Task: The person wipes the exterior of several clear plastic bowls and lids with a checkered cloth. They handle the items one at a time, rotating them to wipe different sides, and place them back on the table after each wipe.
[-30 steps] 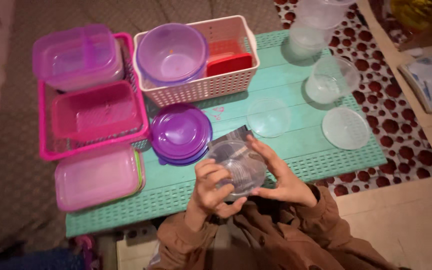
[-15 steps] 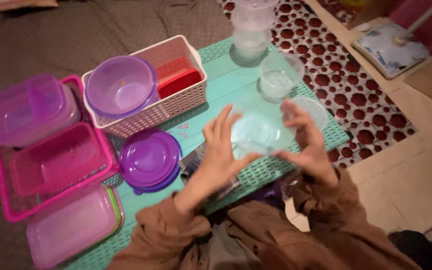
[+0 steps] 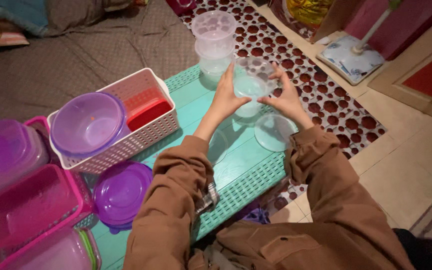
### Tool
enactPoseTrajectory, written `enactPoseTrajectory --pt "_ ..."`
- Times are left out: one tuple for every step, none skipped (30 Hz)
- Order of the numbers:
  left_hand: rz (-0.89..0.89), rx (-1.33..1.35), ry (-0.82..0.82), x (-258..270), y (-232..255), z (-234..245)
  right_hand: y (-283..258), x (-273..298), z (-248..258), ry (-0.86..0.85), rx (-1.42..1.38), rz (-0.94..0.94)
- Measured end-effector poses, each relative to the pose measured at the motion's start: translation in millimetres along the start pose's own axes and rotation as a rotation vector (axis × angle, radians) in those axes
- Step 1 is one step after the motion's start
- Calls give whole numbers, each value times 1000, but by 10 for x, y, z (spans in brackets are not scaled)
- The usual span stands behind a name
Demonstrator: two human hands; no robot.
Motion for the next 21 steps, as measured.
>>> enactPoseTrajectory --pt "14 -2 -14 -2 -82 -60 135 8 -20 -26 7 -77" --pt "36 -44 -56 19 -157 -121 267 55 -46 -55 11 -156" --pt "59 -86 -97 51 -217 -172 400 89 -74 -85 15 -235" --pt "85 -127 -141 105 -261 -224 443 110 -93 -87 -8 -193" --pt "150 -170 -196 158 -329 -274 489 135 -122 -89 -31 -151" --pt "217 -213 -249 211 -394 -314 534 154 -154 -95 -55 -108" --pt "284 -256 -302 269 -452 -346 610 183 -171 -90 -13 -106" --pt "280 -272 -319 277 -457 -337 672 170 -193 -85 30 -98" --pt "276 -288 -337 288 -458 -327 724 156 -215 -80 72 -89" --pt "272 -303 -354 298 -454 -323 751 140 -227 -82 185 -57" --pt "275 -299 -359 296 -456 -307 766 115 -234 -84 297 -24" --pt "277 -293 -366 289 -448 -304 762 107 -229 -84 409 7" --pt "278 -287 -373 282 -443 -302 812 103 -214 -98 405 -56" --pt "287 -279 -382 288 -440 -300 856 120 -195 -114 401 -120" --pt "296 -270 -391 290 -437 -293 883 145 -189 -130 396 -183" --pt "304 -265 -398 281 -430 -250 764 141 -171 -98 373 -105" --pt "250 -253 -332 250 -359 -151 612 161 -131 -66 348 -27" --pt "197 -242 -265 233 -279 -35 442 184 -122 -35 323 53" --pt "143 -232 -198 234 -186 88 311 215 -122 -14 282 66" --pt "131 -208 -227 289 -136 162 172 279 -105 3 240 75" --pt "120 -184 -255 350 -101 277 25 348 -97 20 198 84"
Point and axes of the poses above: each hand's wrist, its own x-axis away from the middle knuckle, its own z-axis out of the back of the hand, y = z × x, the point moved 8 cm from there along -x, towards the middle knuckle, and after that the axes turned 9 degrees about -x, right-handed, at the moved point
